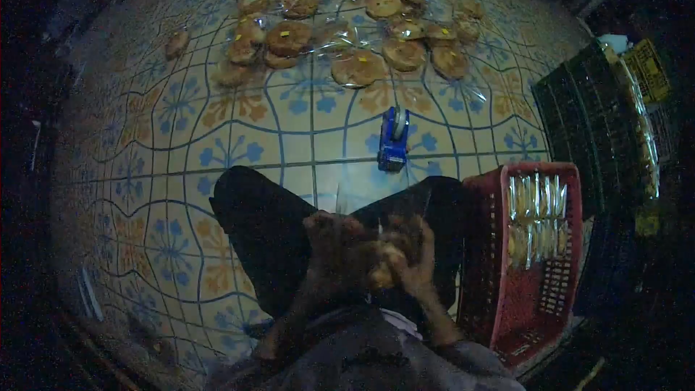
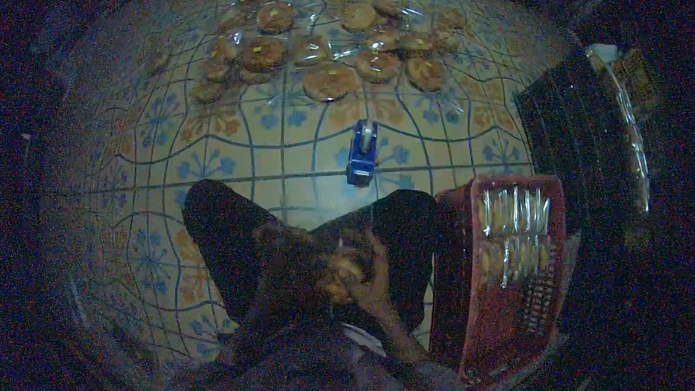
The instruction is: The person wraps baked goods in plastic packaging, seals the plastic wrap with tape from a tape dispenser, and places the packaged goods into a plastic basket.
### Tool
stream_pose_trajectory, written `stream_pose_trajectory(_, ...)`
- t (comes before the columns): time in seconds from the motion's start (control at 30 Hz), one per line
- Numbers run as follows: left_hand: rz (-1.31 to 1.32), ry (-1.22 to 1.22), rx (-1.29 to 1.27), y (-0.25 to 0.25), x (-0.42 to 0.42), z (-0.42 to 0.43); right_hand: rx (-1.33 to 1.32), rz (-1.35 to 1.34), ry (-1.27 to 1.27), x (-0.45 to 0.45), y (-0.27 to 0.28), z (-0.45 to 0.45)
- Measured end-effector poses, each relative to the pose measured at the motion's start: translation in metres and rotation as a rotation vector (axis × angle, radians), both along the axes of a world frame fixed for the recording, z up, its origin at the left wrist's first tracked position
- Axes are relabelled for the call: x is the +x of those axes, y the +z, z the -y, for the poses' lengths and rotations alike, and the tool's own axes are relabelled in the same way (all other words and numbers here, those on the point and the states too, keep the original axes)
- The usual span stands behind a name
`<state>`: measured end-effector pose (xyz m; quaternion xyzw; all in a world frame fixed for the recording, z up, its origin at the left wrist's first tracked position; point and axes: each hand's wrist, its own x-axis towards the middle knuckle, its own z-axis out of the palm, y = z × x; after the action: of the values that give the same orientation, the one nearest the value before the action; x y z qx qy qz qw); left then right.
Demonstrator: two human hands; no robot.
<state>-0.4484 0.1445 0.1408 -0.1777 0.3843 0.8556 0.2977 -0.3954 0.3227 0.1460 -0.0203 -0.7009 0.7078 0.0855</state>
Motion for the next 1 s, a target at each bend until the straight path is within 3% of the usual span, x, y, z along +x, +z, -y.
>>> stream_pose_trajectory(0.07, -0.015, -0.009, -0.011, 0.002, 0.001, -0.002, -0.064, -0.069, 0.070, 0.000, 0.007, -0.004)
stream_pose_trajectory(0.13, -0.034, -0.024, -0.019, 0.000, -0.002, -0.010, 0.032, -0.178, 0.166, -0.007, 0.017, -0.003)
stream_pose_trajectory(0.27, -0.046, -0.033, -0.035, 0.005, 0.008, -0.005, 0.159, -0.194, 0.114, -0.008, 0.017, 0.005)
stream_pose_trajectory(0.37, -0.044, -0.027, -0.038, 0.001, 0.011, -0.006, 0.284, -0.413, 0.029, -0.011, 0.008, 0.005)
stream_pose_trajectory(0.47, -0.058, -0.025, -0.042, 0.001, 0.009, -0.005, 0.304, -0.252, 0.036, -0.010, 0.025, -0.004)
stream_pose_trajectory(0.53, -0.052, -0.028, -0.041, 0.002, 0.014, 0.000, -0.004, -0.145, 0.051, -0.015, 0.044, -0.005)
stream_pose_trajectory(0.77, -0.144, -0.032, -0.104, 0.004, 0.016, -0.012, 0.097, 0.043, 0.108, -0.021, 0.055, -0.029)
stream_pose_trajectory(0.87, -0.324, -0.028, -0.304, 0.015, 0.014, -0.018, 0.082, 0.064, -0.030, -0.022, 0.039, -0.028)
stream_pose_trajectory(0.93, -0.592, -0.005, -0.652, 0.035, -0.004, -0.019, 0.024, 0.002, -0.109, -0.040, 0.038, -0.029)
stream_pose_trajectory(1.0, -0.862, 0.077, -0.947, 0.078, -0.036, -0.015, 0.081, 0.046, -0.245, -0.079, 0.079, -0.024)
